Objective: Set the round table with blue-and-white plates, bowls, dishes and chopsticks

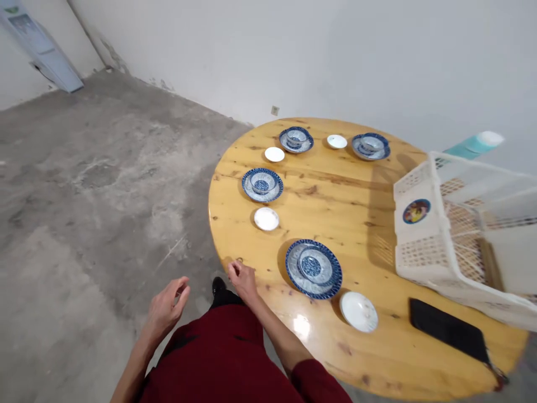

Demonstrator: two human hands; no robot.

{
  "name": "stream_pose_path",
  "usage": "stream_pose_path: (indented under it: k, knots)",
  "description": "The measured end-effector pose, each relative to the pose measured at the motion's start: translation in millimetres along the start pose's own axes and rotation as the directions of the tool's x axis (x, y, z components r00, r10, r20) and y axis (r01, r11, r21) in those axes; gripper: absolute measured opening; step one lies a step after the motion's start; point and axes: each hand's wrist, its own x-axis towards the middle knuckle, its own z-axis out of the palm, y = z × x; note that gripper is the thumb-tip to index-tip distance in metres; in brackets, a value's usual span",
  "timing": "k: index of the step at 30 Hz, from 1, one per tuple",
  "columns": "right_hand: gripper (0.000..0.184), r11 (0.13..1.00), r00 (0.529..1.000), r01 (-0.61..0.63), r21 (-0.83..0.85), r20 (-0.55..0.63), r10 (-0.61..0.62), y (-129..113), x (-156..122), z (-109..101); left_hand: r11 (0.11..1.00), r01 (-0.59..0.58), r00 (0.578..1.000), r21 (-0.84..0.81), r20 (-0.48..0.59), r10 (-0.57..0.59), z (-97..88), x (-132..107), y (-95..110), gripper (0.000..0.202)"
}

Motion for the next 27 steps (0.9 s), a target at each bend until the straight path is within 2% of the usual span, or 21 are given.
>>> stream_pose_path:
  k: [3, 7, 12, 16, 20, 27]
  knots:
    - [0.036, 1.000, 1.000, -0.002, 0.010, 0.019, 0.002, -13, 51, 17, 1.000, 0.000, 0.999, -0.021, -0.040, -0.001, -11.7, 31, -7, 0.032]
    - [0.038, 0.999, 0.999, -0.038, 0.039, -0.021, 0.039, -20, 100, 25, 0.999, -0.041, 0.999, -0.022, 0.024, 0.042, -10.3, 67, -20, 0.033]
    - [0.042, 0.995, 0.990, -0.077, 0.064, -0.113, 0.084, -17, 121, 25, 0.993, -0.120, 0.981, 0.007, 0.156, 0.117, -9.7, 121, -40, 0.034]
    - [0.043, 0.997, 0.974, -0.072, 0.005, -0.214, 0.071, -14, 122, 33, 0.982, -0.187, 0.942, 0.017, 0.288, 0.174, -22.7, 180, -52, 0.034]
    - [0.046, 0.994, 0.937, -0.108, -0.022, -0.337, 0.094, -28, 145, 56, 0.961, -0.277, 0.891, -0.008, 0.373, 0.260, -48.9, 250, -62, 0.036]
    - [0.044, 0.982, 0.828, -0.187, 0.030, -0.533, 0.174, -74, 250, 98, 0.927, -0.369, 0.837, -0.071, 0.409, 0.364, -128.7, 376, -74, 0.039]
